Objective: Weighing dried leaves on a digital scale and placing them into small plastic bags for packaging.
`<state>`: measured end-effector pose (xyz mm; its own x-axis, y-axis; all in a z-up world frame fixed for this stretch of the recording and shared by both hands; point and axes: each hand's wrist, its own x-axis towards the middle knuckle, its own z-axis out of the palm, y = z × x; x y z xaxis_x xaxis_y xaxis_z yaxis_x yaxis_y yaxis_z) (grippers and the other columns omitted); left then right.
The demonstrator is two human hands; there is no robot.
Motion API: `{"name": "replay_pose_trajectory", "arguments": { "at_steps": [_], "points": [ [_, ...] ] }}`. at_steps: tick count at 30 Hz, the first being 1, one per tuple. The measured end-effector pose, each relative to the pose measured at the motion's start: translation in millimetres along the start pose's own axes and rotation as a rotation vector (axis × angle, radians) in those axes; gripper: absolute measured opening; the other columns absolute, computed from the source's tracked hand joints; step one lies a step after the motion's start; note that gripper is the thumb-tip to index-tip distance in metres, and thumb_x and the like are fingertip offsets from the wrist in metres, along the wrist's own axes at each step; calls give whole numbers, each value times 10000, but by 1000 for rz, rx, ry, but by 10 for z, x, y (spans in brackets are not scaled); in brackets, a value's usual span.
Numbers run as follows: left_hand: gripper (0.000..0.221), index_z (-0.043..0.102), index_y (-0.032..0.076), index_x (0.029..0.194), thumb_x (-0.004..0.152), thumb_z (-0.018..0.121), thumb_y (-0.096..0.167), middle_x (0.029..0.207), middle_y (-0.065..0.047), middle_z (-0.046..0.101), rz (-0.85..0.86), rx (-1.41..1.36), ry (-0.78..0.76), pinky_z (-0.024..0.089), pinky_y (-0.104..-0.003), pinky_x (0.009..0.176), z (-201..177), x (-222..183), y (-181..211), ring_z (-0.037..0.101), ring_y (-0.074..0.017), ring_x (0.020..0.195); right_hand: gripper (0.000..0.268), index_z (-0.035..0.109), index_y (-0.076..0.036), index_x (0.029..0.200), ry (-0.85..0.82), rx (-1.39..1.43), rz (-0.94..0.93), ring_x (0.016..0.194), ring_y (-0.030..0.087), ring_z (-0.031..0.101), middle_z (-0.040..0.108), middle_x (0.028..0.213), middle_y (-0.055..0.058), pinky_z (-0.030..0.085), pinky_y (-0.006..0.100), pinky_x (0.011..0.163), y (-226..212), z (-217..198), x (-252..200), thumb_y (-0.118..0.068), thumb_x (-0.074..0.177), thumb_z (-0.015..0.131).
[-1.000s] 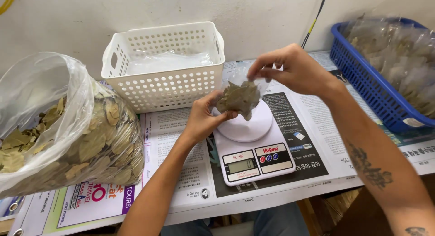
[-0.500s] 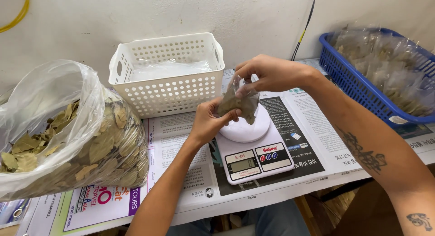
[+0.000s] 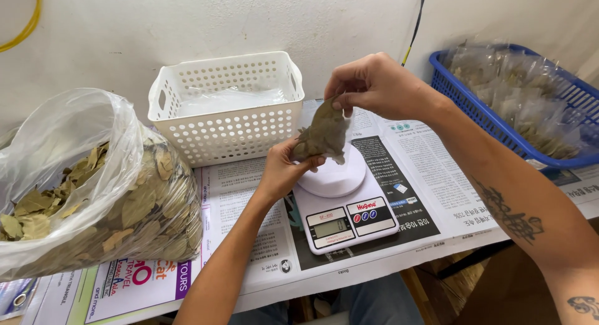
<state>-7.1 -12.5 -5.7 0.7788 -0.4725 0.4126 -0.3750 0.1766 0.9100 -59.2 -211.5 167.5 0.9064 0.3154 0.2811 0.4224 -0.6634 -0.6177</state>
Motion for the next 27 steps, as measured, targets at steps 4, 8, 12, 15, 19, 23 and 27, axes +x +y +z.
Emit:
{"name": "replay_pose_trajectory", "arguments": {
  "at_steps": [4, 8, 12, 15, 19, 23, 27],
  "points": [
    [333, 775, 101, 1030, 735, 925, 134, 709, -95, 765, 12, 22, 13, 589, -264, 662, -28, 31, 40, 746, -136, 675, 61, 758, -103, 912, 62, -67, -33, 652, 116, 682, 704, 719, 20, 538, 250, 636, -16, -10, -5, -46, 893, 769],
    [442, 701, 37, 1218, 799, 841, 17, 876, -55, 765, 22, -93, -43, 618, -252, 727, -111, 57, -74, 678, -99, 745, 69, 753, -59, 929, 114, -117, -53, 705, 86, 637, 720, 767, 37, 521, 221, 645, -147, -33, 2, -14, 883, 780],
    [576, 637, -12, 1334, 794, 835, 27, 1070, -55, 766, 18, -215, -100, 592, -247, 893, -172, 98, -123, 677, -95, 964, 121, 745, -50, 983, 224, -125, -106, 731, 108, 694, 754, 857, 64, 600, 214, 692, -163, -71, 55, -22, 893, 821],
    [538, 688, -7, 1252, 756, 862, 104, 1152, -107, 765, -20, -181, -101, 609, -299, 963, -231, 86, -19, 719, -175, 1041, 128, 713, -18, 1013, 306, -17, -103, 732, 98, 663, 733, 889, 79, 571, 179, 607, -174, -99, 90, 24, 932, 803],
    [644, 626, -24, 1338, 745, 859, 68, 1162, -143, 750, -116, -298, -126, 631, -314, 918, -354, 108, -82, 715, -202, 1041, 123, 685, -13, 977, 371, 70, -91, 665, 96, 659, 701, 834, 78, 579, 190, 567, 0, -50, 211, 26, 961, 800],
    [518, 680, -11, 1235, 757, 856, 83, 1147, -144, 764, -173, -291, -226, 625, -327, 940, -469, 99, -12, 739, -223, 1047, 115, 680, -1, 984, 477, 351, -23, 672, 145, 722, 737, 850, 108, 631, 203, 551, 156, 18, 355, -8, 960, 792],
    [591, 667, 12, 1295, 742, 854, 103, 1165, -148, 766, -258, -215, -278, 649, -315, 838, -565, 98, 23, 750, -226, 1013, 191, 683, -37, 990, 553, 692, 133, 624, 172, 741, 746, 828, 89, 673, 238, 561, 310, 48, 615, -68, 872, 830]
  ]
}}
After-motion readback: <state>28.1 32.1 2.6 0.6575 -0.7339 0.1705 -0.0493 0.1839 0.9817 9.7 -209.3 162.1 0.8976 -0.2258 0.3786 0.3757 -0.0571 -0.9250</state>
